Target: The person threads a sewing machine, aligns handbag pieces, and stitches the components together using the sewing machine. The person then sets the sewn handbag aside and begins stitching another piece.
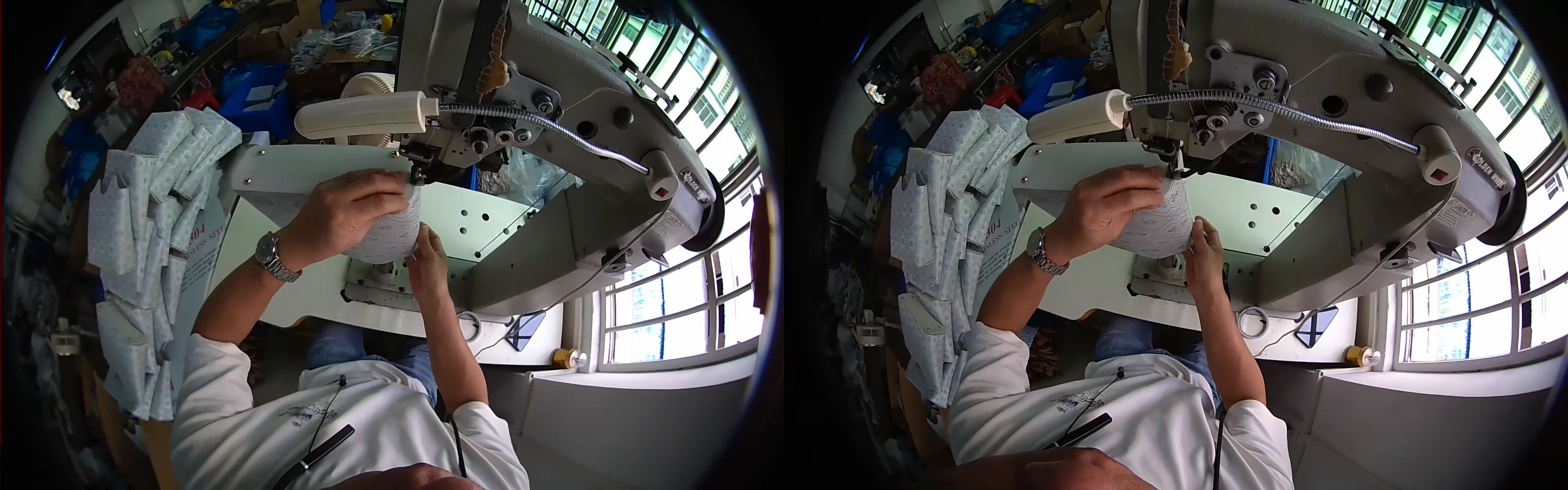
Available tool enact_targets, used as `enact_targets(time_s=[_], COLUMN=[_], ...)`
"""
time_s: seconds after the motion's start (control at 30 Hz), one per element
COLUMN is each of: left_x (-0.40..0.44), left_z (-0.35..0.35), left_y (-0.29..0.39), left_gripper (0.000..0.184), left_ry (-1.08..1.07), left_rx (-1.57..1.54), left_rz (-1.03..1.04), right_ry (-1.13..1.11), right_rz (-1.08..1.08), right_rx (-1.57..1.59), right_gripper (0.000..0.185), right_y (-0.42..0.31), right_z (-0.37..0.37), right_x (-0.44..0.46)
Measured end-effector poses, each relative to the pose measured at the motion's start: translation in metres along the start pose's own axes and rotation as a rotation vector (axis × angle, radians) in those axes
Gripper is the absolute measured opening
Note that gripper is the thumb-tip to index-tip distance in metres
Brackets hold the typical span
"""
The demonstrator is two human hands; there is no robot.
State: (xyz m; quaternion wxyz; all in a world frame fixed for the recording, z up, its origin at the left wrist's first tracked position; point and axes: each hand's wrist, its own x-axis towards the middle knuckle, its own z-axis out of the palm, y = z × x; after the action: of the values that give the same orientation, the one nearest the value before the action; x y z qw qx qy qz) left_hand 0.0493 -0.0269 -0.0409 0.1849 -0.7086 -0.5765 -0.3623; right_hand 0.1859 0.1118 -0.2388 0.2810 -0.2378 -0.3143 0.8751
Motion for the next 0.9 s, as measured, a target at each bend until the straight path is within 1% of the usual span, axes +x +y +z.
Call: enact_targets(time_s=[0.07, 0.13, 0.17, 0.23, 0.27, 0.3, 0.33, 0.37, 0.4, 0.43, 0.47, 0.6, 0.67, 0.7, 0.77, 0.8, 0.87, 0.9], left_x=[0.003, 0.007, 0.009, 0.018, 0.027, 0.039, 0.047, 0.051, 0.061, 0.074, 0.084, 0.078, 0.065, 0.067, 0.075, 0.070, 0.059, 0.062], left_z=[0.002, 0.001, -0.001, -0.011, -0.018, -0.026, -0.030, -0.026, -0.026, -0.026, -0.026, -0.017, -0.013, -0.019, -0.034, -0.033, -0.031, -0.035], left_y=[-0.001, 0.000, -0.002, -0.014, -0.022, -0.032, -0.044, -0.061, -0.068, -0.073, -0.078, -0.093, -0.094, -0.085, -0.058, -0.056, -0.054, -0.043], left_gripper=[0.026, 0.021, 0.021, 0.018, 0.018, 0.024, 0.036, 0.072, 0.072, 0.068, 0.070, 0.067, 0.106, 0.106, 0.099, 0.099, 0.089, 0.089], left_ry=[0.017, -0.005, 0.002, -0.136, -0.130, -0.264, -0.399, -0.460, -0.453, -0.699, -0.949, -0.980, -0.821, -0.817, -0.916, -0.915, -0.773, -0.774], left_rx=[-0.014, -0.072, -0.068, -0.376, -0.373, -0.334, -0.296, -0.068, -0.070, -0.050, -0.028, -0.058, -0.095, -0.094, -0.016, -0.018, -0.144, -0.144], left_rz=[-0.026, -0.123, -0.129, -0.271, -0.272, -0.324, -0.377, -0.325, -0.328, -0.376, -0.419, -0.364, -0.307, -0.313, -0.449, -0.454, -0.386, -0.387], right_ry=[-0.019, -0.025, -0.027, -0.022, -0.008, -0.009, -0.017, -0.026, -0.028, -0.025, -0.022, -0.006, 0.053, 0.049, 0.189, 0.189, 0.215, 0.216], right_rz=[0.003, 0.008, 0.010, 0.005, -0.004, -0.002, 0.005, 0.012, 0.013, 0.014, 0.013, 0.048, 0.068, 0.071, 0.085, 0.089, 0.114, 0.116], right_rx=[0.008, 0.022, 0.041, 0.042, 0.054, 0.050, 0.036, 0.021, 0.013, 0.006, 0.003, 0.009, -0.030, -0.035, -0.078, -0.081, -0.172, -0.172], right_gripper=[0.043, 0.043, 0.043, 0.043, 0.043, 0.043, 0.043, 0.043, 0.043, 0.043, 0.043, 0.049, 0.052, 0.052, 0.057, 0.057, 0.061, 0.061], right_y=[0.000, 0.001, 0.002, 0.004, 0.004, 0.004, 0.003, 0.002, 0.001, -0.001, -0.002, 0.003, 0.006, 0.009, 0.017, 0.019, 0.023, 0.027], right_z=[-0.001, -0.001, -0.001, -0.004, -0.006, -0.008, -0.010, -0.012, -0.012, -0.009, -0.008, -0.020, -0.023, -0.026, -0.033, -0.033, -0.033, -0.034], right_x=[0.001, 0.001, 0.001, -0.001, -0.001, -0.002, -0.002, -0.004, -0.006, -0.008, -0.008, -0.005, -0.010, -0.012, -0.018, -0.025, -0.039, -0.046])
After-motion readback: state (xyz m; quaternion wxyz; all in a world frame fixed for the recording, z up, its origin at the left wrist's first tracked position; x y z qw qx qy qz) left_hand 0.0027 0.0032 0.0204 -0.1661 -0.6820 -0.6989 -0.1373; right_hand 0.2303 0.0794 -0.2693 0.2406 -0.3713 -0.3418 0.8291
